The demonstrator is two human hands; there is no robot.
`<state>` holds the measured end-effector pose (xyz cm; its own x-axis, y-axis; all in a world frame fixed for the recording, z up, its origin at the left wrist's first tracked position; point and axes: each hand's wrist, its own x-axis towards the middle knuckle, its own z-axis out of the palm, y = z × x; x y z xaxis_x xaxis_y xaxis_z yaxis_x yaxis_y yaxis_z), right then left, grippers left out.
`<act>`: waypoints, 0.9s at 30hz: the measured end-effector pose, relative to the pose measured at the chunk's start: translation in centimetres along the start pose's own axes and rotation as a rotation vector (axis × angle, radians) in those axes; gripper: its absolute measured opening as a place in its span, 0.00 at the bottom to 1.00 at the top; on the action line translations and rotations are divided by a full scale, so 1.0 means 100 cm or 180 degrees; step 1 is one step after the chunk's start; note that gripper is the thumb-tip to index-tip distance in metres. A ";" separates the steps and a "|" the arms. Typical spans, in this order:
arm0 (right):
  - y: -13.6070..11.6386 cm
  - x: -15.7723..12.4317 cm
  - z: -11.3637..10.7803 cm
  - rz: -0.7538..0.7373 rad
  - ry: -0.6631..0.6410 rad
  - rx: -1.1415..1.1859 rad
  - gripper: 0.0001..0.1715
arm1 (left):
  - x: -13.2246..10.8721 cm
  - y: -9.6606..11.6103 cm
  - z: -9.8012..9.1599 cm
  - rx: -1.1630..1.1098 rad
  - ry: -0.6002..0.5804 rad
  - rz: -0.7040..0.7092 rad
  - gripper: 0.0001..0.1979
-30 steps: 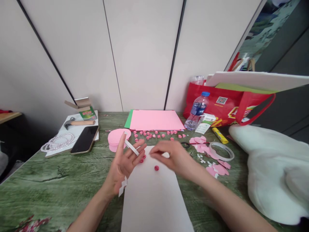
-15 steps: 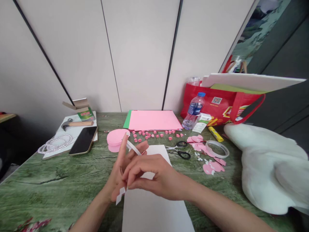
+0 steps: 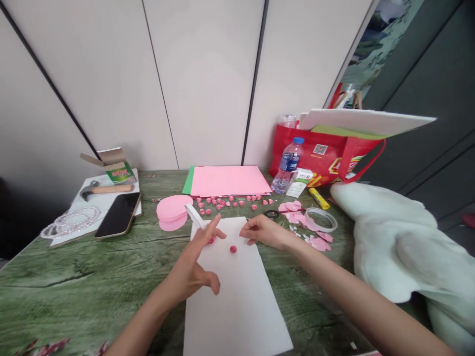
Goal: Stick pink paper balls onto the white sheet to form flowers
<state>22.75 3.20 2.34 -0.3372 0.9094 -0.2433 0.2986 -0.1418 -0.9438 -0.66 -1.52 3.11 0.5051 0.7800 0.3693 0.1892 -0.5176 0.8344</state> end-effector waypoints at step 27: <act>0.008 0.011 0.040 0.0289 0.0527 -0.0898 0.13 | -0.015 0.011 -0.033 0.2772 0.0353 -0.0532 0.38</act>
<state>19.03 2.56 0.41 -0.1552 0.9524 -0.2622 0.5639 -0.1326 -0.8152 -4.06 -2.11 4.82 0.3378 0.8754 0.3458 0.8484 -0.4423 0.2909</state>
